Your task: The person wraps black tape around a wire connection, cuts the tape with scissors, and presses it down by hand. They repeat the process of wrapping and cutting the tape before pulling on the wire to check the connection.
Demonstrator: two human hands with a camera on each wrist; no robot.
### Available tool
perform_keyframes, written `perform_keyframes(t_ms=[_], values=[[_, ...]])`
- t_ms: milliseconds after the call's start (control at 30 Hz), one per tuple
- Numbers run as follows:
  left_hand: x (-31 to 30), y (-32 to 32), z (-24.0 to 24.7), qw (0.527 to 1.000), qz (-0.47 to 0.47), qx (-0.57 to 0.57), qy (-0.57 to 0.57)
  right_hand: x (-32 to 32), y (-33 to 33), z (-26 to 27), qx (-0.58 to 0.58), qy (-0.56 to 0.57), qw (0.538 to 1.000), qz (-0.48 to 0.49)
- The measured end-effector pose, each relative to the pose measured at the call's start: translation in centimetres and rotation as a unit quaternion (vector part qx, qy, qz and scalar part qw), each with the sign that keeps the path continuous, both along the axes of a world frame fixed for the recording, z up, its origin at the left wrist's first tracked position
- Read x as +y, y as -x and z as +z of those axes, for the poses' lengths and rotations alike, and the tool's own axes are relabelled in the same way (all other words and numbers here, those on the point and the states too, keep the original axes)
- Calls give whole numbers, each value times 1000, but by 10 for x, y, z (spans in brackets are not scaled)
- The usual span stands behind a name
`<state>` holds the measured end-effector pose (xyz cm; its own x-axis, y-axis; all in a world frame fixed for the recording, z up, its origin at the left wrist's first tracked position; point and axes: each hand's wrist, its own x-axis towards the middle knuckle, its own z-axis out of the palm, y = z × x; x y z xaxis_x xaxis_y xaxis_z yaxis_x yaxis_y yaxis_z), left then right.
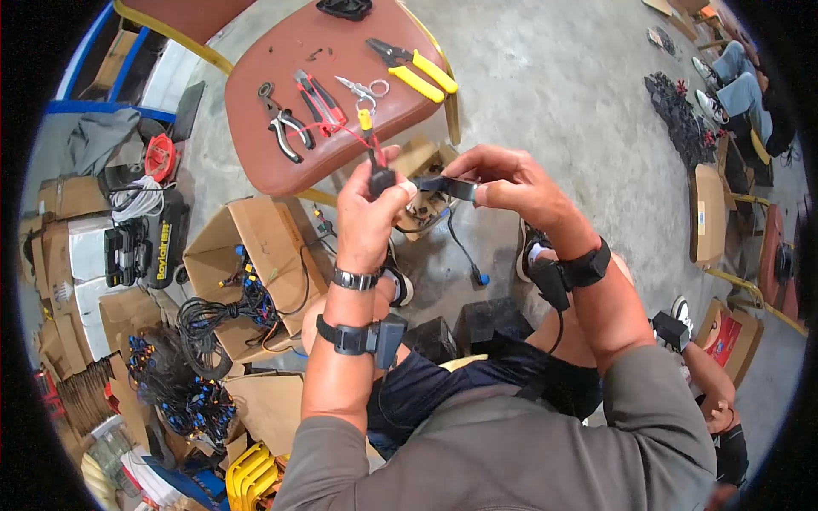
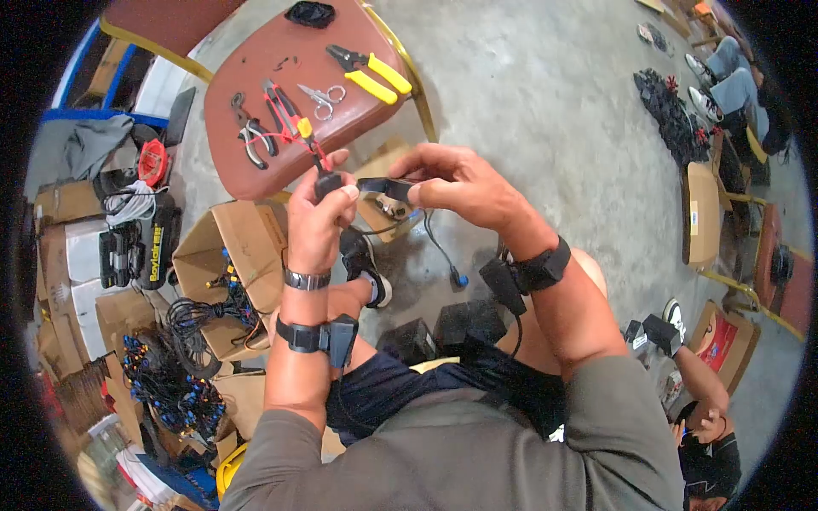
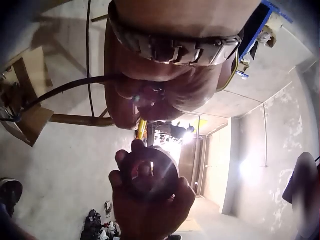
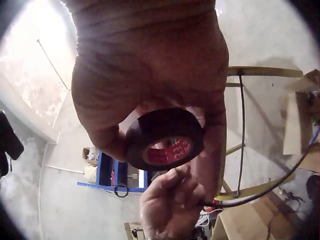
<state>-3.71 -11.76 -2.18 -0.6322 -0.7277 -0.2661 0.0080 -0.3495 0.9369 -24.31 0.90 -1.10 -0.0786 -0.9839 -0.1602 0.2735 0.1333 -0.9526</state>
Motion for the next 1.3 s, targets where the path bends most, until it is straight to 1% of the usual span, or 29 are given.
perform_keyframes(t_ms=[133, 167, 267, 367, 467, 500, 633, 800, 900, 1000, 1133, 1233, 1300], values=[[1, 4, 4, 992, -19, 98, -70, 0, 14, 8, 3, -6, 999, -46], [1, 5, 0, 990, -25, 117, -70, 0, 18, 8, 14, 9, 999, -46], [-1, 4, -2, 987, -48, 111, -102, 0, 24, 10, 17, 3, 998, -56], [1, 8, 0, 988, -57, 110, -97, -2, 22, 5, 3, 23, 998, -66], [6, 9, -2, 984, -74, 108, -119, -3, 22, 4, -10, 29, 999, -45], [6, 10, 0, 979, -101, 118, -130, -4, 22, 4, -20, 22, 999, -38], [15, 12, -5, 958, -130, 157, -200, -4, 20, 5, -34, 26, 999, -32], [21, 15, -7, 958, -126, 175, -191, -6, 17, 11, -20, 10, 999, -25], [22, 16, -7, 960, -114, 174, -188, -5, 20, 7, -31, 30, 999, -16], [22, 16, -9, 963, -106, 175, -178, -5, 20, 2, -37, 20, 999, -13], [22, 14, -14, 965, -111, 179, -154, -6, 19, 5, -15, 12, 1000, -16], [22, 14, -14, 966, -107, 180, -150, -7, 20, 5, -1, 10, 1000, -11], [23, 12, -17, 962, -101, 191, -167, -6, 21, 4, -1, 11, 1000, -12]])
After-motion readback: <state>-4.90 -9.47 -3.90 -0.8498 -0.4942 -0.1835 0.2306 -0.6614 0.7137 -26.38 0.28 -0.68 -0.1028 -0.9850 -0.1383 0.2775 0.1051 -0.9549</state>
